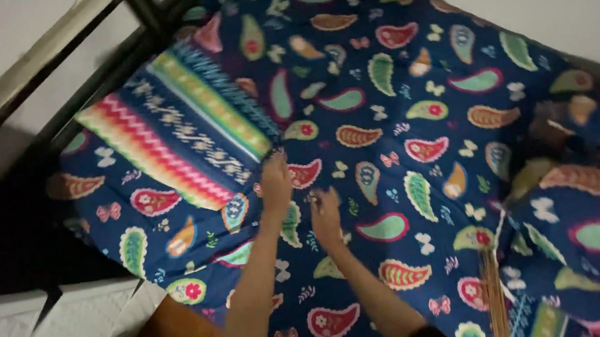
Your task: The person folds a large patterned bedsheet on a bed using a broom to assist with alignment. They fold the sheet in half, smooth it, and then fold it again into a smaller rectangle.
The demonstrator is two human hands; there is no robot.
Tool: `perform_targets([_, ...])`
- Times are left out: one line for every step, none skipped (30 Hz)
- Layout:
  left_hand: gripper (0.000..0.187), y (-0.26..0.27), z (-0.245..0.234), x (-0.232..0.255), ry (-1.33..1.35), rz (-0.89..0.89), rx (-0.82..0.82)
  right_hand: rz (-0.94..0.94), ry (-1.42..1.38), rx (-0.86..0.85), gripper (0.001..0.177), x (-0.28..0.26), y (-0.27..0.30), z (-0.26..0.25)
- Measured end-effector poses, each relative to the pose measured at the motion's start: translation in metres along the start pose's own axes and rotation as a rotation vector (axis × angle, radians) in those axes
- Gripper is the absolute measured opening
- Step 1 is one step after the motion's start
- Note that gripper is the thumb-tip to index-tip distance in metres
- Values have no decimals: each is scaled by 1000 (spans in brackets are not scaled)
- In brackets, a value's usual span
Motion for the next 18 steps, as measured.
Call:
perform_targets([16,31,2,19,64,-22,-119,143,-107,-51,21,1,29,-23])
perform_targets([18,66,2,38,125,-45,-242,286,-218,-101,21,2,62,-45])
perform_targets([18,97,-1,53,132,-29,-262,302,-213,-80,21,12,99,-58])
perform_targets([23,127,-1,68,178,-76,-374,450,-215,-102,26,25,135,-69])
perform_targets([28,157,-2,83,221,-123,-488,599,-221,-123,31,37,171,-80])
perform_targets([28,179,1,93,231,-107,-509,614,-214,-99,31,36,177,-100])
perform_targets([27,201,6,103,200,-60,-551,618,-187,-42,30,35,184,-121])
perform_targets([26,227,10,116,170,-16,-594,624,-155,13,30,35,193,-146])
perform_targets([26,243,11,135,182,-2,-616,641,-144,34,30,43,198,-164])
perform_targets([30,257,14,153,191,23,-635,575,-134,103,32,51,200,-183])
perform_targets([36,272,17,173,200,47,-653,508,-122,171,36,61,203,-203])
perform_targets([36,281,22,194,213,63,-675,523,-109,193,36,62,194,-227])
perform_targets([36,290,27,217,234,168,-598,488,-131,245,38,65,184,-251])
perform_targets([37,307,34,245,264,266,-528,459,-144,295,42,71,180,-282])
perform_targets([37,325,39,271,286,275,-557,482,-120,315,42,80,184,-316])
perform_targets([37,338,48,299,326,248,-547,456,-81,344,39,93,181,-351])
perform_targets([37,352,58,326,365,220,-536,430,-41,370,39,106,179,-386])
perform_targets([37,369,70,355,383,213,-558,447,-17,372,39,119,184,-426])
Point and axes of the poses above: each hand's wrist, its own y-axis away from the middle knuckle, its own z-axis out of the palm, x = y × z, the point moved 2 cm from there along -y, towards the middle knuckle, and after that the axes turned 1 degree about -x, right-handed, at the moved point
